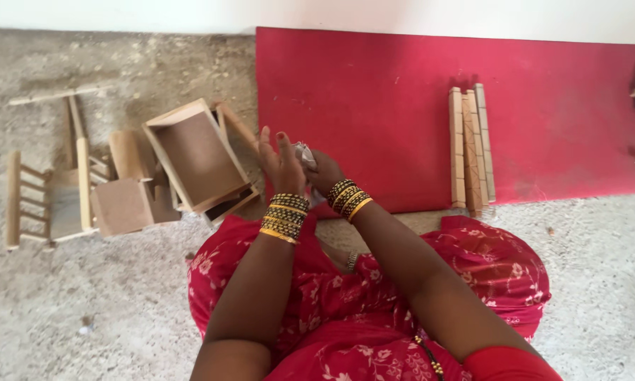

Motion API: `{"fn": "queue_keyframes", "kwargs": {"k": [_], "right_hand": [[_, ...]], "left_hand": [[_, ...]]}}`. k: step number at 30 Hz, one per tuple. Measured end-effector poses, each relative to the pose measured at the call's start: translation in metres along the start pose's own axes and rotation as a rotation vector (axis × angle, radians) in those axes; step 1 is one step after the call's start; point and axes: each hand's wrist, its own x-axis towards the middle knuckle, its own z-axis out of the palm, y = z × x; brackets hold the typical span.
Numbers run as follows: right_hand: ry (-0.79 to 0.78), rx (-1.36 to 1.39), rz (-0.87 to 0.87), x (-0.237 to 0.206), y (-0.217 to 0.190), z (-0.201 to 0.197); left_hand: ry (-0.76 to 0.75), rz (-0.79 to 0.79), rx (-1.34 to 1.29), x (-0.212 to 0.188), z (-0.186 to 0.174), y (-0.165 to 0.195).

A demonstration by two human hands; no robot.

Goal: The person sits on the floor and wipes small wooden furniture parts, including box frames, panels, chair pieces and slats, one at a time with a cloth, turning each piece over to wipe its sides and setting it on the mat.

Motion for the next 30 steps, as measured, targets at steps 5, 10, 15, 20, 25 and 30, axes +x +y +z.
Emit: {"fn": "queue_keyframes", "kwargs": {"k": [5, 10, 15, 20, 25, 30], "right_hand": [[-0.103, -0.143, 0.028, -0.020, 0.029, -0.065], [0.094, -0.647, 0.141, -0.075, 0.108, -0.196], [0.522, -0.609, 0.815, -0.111, 0.153, -0.237], [0.514, -0.535, 0.954, -0.103, 0.154, -0.222], [0.339, -0.106, 0.641, -0.095, 0.139, -0.204], [-0.044, 0.112, 0.389, -0.091, 0.101, -0.165]], "left_hand": [[-0.047, 0.154, 0.040, -0.004, -0.001, -0.005], [-0.108, 0.139, 0.087, -0.003, -0.003, -0.010], [-0.095, 0.125, 0.112, 0.003, -0.006, -0.014], [-0.100, 0.136, 0.192, 0.011, -0.016, -0.019], [-0.123, 0.010, 0.105, 0.016, -0.013, -0.017], [-0.068, -0.259, 0.039, 0.016, -0.012, 0.006]]}}
